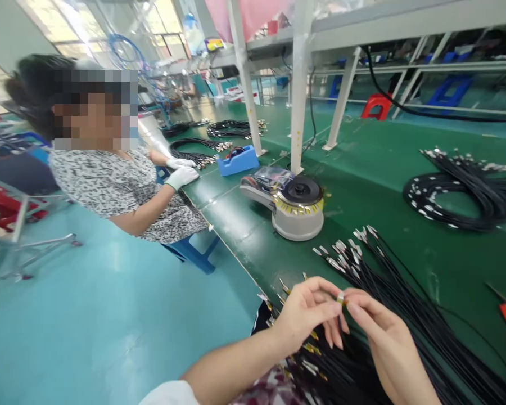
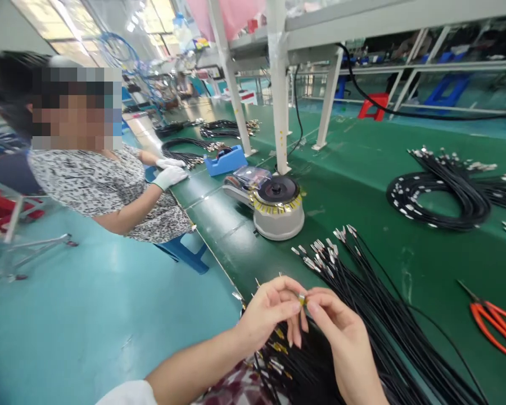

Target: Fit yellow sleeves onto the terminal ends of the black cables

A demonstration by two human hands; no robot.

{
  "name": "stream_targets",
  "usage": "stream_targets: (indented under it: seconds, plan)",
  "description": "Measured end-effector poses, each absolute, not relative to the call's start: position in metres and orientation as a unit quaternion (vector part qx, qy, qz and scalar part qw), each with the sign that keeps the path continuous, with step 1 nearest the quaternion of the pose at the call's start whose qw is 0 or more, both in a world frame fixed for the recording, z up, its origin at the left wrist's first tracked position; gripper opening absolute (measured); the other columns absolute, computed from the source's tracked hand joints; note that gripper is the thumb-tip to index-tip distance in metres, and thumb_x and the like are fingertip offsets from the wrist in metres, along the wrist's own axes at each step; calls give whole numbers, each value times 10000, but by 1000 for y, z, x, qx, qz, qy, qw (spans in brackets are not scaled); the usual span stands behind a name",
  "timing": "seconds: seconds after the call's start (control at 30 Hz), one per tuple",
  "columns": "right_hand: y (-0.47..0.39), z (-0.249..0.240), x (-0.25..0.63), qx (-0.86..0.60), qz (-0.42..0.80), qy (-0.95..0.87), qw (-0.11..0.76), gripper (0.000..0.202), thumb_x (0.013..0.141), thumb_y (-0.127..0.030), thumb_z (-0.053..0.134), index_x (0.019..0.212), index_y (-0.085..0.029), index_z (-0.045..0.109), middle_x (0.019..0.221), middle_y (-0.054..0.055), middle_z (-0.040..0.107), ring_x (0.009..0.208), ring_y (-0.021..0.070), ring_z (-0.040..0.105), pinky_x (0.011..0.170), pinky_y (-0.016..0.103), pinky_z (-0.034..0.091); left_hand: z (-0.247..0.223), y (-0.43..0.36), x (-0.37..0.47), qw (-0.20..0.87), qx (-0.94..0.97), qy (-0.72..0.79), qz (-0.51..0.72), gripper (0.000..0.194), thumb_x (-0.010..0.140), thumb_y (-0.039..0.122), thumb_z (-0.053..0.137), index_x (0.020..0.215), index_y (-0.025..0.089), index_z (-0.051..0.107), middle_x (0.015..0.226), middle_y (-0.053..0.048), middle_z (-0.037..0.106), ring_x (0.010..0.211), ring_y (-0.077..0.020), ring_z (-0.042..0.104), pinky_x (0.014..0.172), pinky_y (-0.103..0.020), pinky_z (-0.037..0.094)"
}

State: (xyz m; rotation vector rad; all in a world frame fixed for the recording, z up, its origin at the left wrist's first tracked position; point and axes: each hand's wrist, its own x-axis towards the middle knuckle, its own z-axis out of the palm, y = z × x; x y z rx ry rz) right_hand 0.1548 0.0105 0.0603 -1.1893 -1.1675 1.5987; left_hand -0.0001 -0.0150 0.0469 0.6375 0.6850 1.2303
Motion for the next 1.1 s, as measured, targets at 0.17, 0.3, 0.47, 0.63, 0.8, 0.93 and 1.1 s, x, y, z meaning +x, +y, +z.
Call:
stream_targets:
  seconds: [0.17, 0.3, 0.47, 0.63, 0.8, 0.93, 1.1]
  plan:
    - [6, 65, 151, -443, 636, -464, 430, 161, 780, -375, 766, 717, -230, 738, 940, 38, 672, 910, 187, 622, 844, 283, 500, 57, -22, -2, 711, 268, 380, 527, 345, 699, 289, 836, 847, 139, 563, 644, -25, 700, 419, -116, 619, 392, -176, 451]
    - [5, 65, 149, -450, 616, -469, 445, 134, 800, -354, 751, 744, -232, 753, 929, 34, 678, 912, 187, 618, 874, 311, 486, 62, -24, -3, 713, 264, 404, 509, 264, 758, 286, 787, 798, 128, 579, 655, -28, 696, 447, -103, 620, 425, -179, 446]
    - [4, 68, 149, -448, 600, -492, 444, 175, 872, -375, 669, 830, -241, 773, 927, 36, 695, 919, 189, 626, 889, 322, 490, 64, -23, -1, 698, 265, 424, 513, 271, 749, 298, 789, 778, 137, 573, 647, -16, 683, 439, -99, 603, 430, -188, 444]
    - [5, 68, 149, -456, 589, -510, 431, 244, 906, -424, 617, 889, -232, 766, 979, 48, 705, 976, 206, 631, 939, 350, 476, 62, -21, -2, 692, 264, 426, 519, 298, 734, 324, 799, 789, 139, 572, 645, -15, 675, 430, -98, 594, 422, -189, 441]
    - [8, 68, 150, -470, 570, -525, 423, 284, 912, -459, 595, 968, -227, 749, 1050, 63, 693, 1036, 217, 623, 980, 370, 449, 62, -23, -2, 692, 268, 425, 519, 294, 751, 319, 789, 806, 138, 564, 671, -24, 684, 438, -100, 601, 429, -189, 442]
    - [10, 72, 150, -446, 558, -567, 410, 241, 885, -441, 636, 903, -225, 743, 1002, 63, 684, 1000, 222, 627, 925, 376, 466, 62, -24, -2, 689, 274, 424, 520, 277, 770, 316, 776, 810, 140, 566, 667, -13, 677, 439, -100, 599, 426, -192, 445]
    - [12, 75, 148, -449, 538, -578, 418, 152, 814, -357, 728, 751, -219, 734, 921, 58, 689, 931, 219, 637, 921, 399, 471, 64, -24, -3, 686, 276, 430, 519, 283, 744, 324, 794, 793, 132, 593, 649, -9, 673, 425, -98, 592, 414, -194, 444]
